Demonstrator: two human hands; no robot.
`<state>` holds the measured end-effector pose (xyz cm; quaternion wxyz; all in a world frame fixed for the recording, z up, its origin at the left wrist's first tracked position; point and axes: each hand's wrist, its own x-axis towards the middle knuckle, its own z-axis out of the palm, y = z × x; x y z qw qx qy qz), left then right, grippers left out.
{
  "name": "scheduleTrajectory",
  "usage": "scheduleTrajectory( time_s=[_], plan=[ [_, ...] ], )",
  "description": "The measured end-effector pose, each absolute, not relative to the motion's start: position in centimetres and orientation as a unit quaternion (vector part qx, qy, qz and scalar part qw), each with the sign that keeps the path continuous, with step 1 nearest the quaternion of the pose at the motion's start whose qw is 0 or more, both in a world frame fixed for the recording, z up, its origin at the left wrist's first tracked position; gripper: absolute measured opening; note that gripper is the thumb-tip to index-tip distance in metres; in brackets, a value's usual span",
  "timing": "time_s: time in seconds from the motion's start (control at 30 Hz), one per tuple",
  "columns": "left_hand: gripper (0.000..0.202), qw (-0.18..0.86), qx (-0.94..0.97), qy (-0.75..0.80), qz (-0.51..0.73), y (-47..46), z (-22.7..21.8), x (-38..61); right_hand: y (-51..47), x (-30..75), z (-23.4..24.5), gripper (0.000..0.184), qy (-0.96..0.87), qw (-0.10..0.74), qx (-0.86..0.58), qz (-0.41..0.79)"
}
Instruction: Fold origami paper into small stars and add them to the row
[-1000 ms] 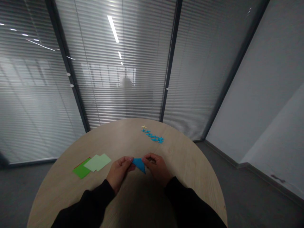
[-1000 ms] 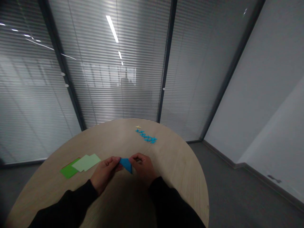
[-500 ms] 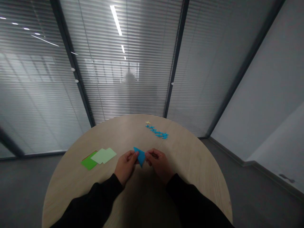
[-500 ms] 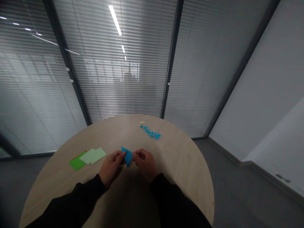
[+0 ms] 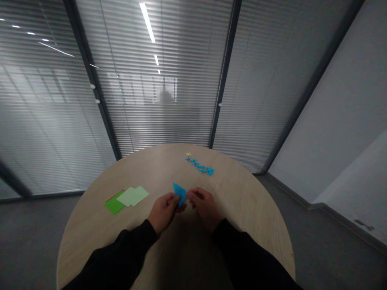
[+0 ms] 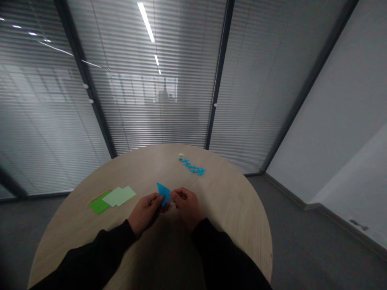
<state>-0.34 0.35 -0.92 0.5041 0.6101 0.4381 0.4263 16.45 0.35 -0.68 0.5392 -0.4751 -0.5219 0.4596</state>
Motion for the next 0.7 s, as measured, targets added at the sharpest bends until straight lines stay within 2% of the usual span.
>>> scheduleTrajectory(
  time_s=[0.27,0.7],
  plan=[
    [0.049,0.584,0.576,0.407,0.401,0.1,-0.65,-0.04,0.71,16.51,-1.17,0.026,-0.522,0.559,-0.481,0.43],
    [0.043,0.526,0.638,0.41,0.385,0.06,-0.65,-0.2,0.69,16.47,-0.93,0.029,-0.501,0.573,-0.498,0.416]
  ],
)
